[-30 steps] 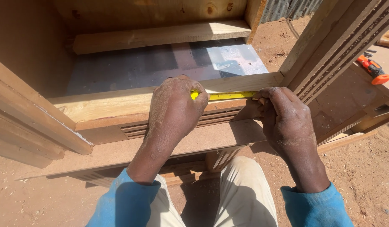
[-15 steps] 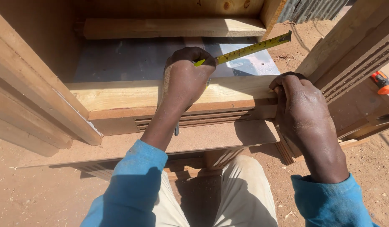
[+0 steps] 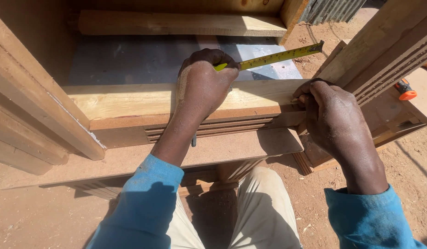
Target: The person measures the width of a wooden cabinet frame using a yellow tape measure and marks the measurements with a pencil. The person sits on the ground while performing the task.
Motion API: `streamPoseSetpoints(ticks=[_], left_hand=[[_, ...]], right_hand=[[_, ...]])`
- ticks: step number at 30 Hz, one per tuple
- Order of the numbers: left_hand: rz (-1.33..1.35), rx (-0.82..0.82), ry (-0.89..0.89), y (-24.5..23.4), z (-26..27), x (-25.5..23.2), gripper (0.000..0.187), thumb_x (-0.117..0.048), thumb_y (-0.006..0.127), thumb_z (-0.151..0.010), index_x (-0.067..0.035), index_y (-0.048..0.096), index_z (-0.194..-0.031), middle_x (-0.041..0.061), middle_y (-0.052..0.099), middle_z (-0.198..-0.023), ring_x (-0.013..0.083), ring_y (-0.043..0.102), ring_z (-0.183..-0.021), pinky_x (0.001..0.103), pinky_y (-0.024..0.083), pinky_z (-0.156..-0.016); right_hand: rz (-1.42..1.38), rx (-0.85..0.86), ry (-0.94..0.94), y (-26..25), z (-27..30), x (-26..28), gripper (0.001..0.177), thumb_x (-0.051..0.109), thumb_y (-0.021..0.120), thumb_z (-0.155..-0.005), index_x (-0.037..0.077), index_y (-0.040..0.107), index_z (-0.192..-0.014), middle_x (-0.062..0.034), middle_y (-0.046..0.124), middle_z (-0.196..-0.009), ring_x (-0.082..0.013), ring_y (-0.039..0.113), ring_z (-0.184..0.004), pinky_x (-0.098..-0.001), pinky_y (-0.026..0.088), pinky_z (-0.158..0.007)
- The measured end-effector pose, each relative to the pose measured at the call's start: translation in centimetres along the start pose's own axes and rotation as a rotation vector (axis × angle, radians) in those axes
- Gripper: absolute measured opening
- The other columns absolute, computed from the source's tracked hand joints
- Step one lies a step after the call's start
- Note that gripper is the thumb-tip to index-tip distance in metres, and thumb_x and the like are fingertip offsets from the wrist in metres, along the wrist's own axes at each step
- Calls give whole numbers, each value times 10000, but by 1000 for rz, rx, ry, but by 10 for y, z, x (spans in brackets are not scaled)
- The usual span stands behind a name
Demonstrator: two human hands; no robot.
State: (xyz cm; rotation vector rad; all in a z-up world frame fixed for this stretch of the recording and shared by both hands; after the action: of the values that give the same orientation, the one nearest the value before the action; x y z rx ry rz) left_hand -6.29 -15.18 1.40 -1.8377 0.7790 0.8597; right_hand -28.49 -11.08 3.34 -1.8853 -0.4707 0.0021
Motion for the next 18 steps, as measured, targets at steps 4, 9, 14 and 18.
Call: streamPoseSetpoints(ticks=[4,9,14,18], left_hand=[[-49,44,-46,0,1,1,218,-378,555,-677,-295,742,-752,1,579,-572,200,543,-567,355,461,-553],[-38,77,-85,0,3,-2,195,-360,565,-688,-293,738,-749,-35,505,-524,155,469,-512,329,412,-484],[6,-19,-6,-1,0,0,162,-326,596,-643,-266,741,-685,-15,623,-577,185,558,-562,326,478,-557],[-12,-2,-39,0,2,-2,175,-337,595,-647,-277,747,-708,-16,591,-580,170,528,-550,324,455,-534]], right_hand=[[-54,-7,-11,0,0,0,196,-7,421,-882,18,611,-919,-114,680,-890,-311,624,-818,-415,463,-644],[-23,-28,-65,3,1,-6,172,-12,434,-862,8,600,-904,-131,671,-881,-342,612,-814,-433,457,-641],[-16,-12,-14,5,-3,-9,174,4,435,-850,25,606,-874,-119,677,-887,-338,613,-827,-433,456,-653],[-8,-37,-85,6,2,-11,189,-20,446,-849,21,611,-932,-122,673,-883,-342,613,-824,-444,466,-650]])
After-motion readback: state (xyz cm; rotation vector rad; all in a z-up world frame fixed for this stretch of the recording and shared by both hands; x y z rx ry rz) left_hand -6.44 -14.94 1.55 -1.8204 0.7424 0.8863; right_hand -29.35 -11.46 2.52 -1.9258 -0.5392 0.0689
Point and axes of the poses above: each hand's wrist, its own z-axis away from the middle knuckle, its own y-axis out of the palm, x = y × z, the point moved 5 cm from there along -z, towards the middle knuckle
